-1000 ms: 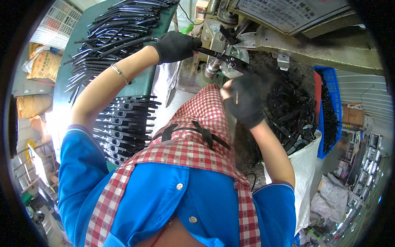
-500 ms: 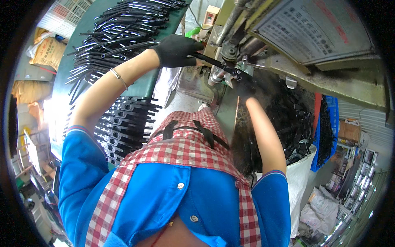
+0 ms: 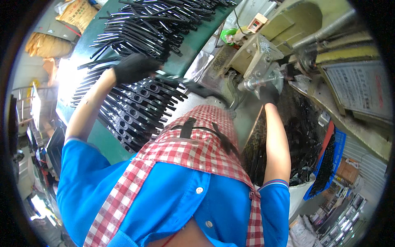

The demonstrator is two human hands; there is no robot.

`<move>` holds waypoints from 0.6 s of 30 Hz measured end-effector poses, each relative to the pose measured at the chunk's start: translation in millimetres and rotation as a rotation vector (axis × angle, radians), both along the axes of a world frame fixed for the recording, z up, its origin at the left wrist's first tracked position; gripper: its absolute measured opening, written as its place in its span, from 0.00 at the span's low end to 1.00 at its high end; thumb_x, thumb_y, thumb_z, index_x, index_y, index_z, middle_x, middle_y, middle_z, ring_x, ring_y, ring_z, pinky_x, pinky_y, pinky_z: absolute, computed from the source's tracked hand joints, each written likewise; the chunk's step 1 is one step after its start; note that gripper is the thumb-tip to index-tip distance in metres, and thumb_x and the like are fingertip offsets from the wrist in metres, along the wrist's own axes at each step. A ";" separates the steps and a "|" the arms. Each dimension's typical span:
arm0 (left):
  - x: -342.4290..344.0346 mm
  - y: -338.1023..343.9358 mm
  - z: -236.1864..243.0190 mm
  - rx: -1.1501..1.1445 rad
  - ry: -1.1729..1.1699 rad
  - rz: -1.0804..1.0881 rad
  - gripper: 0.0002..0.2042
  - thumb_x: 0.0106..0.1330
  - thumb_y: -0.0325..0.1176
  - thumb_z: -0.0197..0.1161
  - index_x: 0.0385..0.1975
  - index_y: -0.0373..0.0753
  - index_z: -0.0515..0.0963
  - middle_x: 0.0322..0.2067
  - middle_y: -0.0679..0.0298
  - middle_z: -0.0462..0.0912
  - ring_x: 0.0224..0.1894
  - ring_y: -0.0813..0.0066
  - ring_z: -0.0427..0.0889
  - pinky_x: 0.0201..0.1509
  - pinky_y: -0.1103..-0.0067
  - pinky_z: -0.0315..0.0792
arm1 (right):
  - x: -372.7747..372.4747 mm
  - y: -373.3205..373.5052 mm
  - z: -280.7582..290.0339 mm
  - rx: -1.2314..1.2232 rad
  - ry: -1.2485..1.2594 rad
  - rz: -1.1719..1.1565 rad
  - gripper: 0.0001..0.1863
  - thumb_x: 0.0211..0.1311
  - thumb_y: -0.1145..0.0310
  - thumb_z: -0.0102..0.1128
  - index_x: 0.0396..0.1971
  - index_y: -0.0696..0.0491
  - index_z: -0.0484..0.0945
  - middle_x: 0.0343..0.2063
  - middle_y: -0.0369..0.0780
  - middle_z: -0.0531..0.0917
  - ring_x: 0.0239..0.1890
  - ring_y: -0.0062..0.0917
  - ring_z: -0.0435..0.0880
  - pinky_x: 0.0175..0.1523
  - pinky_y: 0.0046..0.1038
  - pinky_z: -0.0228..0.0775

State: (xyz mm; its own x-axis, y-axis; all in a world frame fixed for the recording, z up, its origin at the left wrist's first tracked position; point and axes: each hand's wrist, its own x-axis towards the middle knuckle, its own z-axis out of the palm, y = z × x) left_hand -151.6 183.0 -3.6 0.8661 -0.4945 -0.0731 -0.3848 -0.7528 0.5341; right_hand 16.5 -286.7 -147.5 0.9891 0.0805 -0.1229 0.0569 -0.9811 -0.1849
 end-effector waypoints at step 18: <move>-66.4 88.9 -62.8 0.108 -0.256 0.844 0.11 0.62 0.41 0.59 0.34 0.39 0.79 0.32 0.57 0.79 0.35 0.58 0.81 0.40 0.70 0.72 | -45.3 5.5 122.3 1.700 0.306 -0.155 0.04 0.60 0.72 0.61 0.32 0.56 0.76 0.26 0.35 0.77 0.31 0.22 0.77 0.40 0.26 0.72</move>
State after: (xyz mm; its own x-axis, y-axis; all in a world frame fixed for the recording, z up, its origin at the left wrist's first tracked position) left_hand -218.0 271.9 -66.4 0.9350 0.3149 0.1632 0.2236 -0.8805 0.4180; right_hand -28.8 -281.2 -25.2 0.9586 0.2226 -0.1777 -0.2429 0.3128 -0.9182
